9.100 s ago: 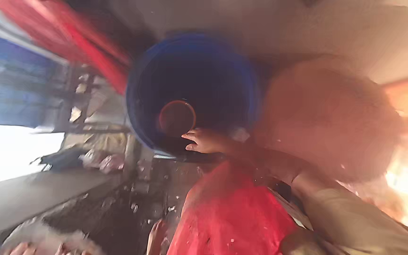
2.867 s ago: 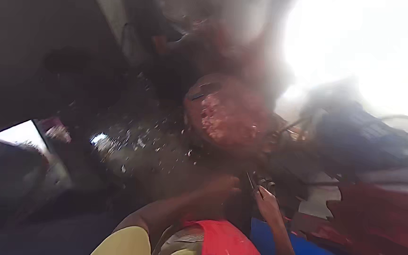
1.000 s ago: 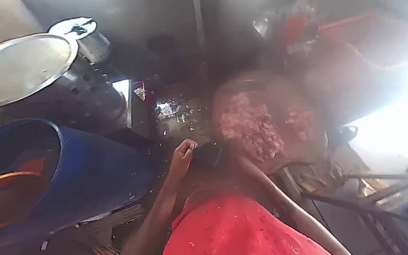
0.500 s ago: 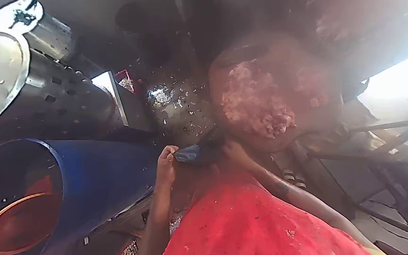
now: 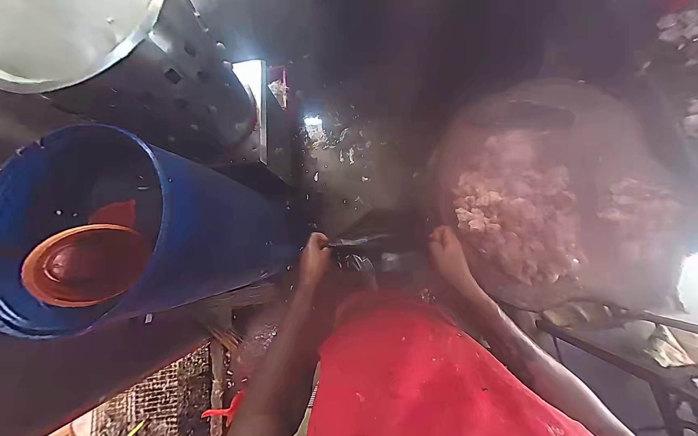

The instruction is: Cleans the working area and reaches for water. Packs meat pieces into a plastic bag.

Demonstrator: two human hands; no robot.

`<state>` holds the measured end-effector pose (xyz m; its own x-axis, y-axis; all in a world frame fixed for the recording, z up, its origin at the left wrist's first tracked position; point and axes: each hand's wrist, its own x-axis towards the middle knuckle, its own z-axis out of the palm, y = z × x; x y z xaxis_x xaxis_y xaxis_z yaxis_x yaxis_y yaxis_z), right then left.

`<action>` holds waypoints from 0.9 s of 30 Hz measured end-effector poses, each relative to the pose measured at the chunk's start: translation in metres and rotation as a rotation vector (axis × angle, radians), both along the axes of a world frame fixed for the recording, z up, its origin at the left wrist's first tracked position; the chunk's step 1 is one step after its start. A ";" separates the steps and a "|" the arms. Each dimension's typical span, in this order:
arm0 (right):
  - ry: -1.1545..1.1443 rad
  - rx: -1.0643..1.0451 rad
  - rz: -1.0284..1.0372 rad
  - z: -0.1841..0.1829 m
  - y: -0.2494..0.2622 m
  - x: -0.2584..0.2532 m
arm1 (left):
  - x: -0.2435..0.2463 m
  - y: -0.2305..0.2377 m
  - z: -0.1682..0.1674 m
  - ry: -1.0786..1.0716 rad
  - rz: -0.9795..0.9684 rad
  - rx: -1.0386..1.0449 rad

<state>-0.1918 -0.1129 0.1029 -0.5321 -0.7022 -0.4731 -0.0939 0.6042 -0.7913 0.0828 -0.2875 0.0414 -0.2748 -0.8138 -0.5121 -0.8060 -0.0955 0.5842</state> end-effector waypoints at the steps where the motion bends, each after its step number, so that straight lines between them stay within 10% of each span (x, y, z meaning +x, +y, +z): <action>1: 0.016 0.005 -0.038 -0.002 0.000 -0.001 | 0.009 -0.008 -0.009 -0.075 0.001 -0.052; 6: -0.133 -0.140 0.053 0.003 -0.008 0.015 | -0.036 0.003 0.010 -0.140 -0.309 -0.097; 12: -0.248 -0.337 -0.237 0.026 0.000 -0.008 | -0.015 -0.045 -0.044 -0.133 -0.019 -0.223; 20: -0.208 -0.428 0.278 0.052 0.018 -0.071 | -0.104 0.008 0.048 0.122 -0.734 -0.410; 23: 0.264 -0.191 0.584 0.084 0.036 -0.111 | -0.117 0.019 0.089 0.179 -0.436 -0.141; 27: 0.494 0.049 0.491 0.082 0.072 -0.162 | -0.144 0.077 0.191 0.586 -0.092 -0.276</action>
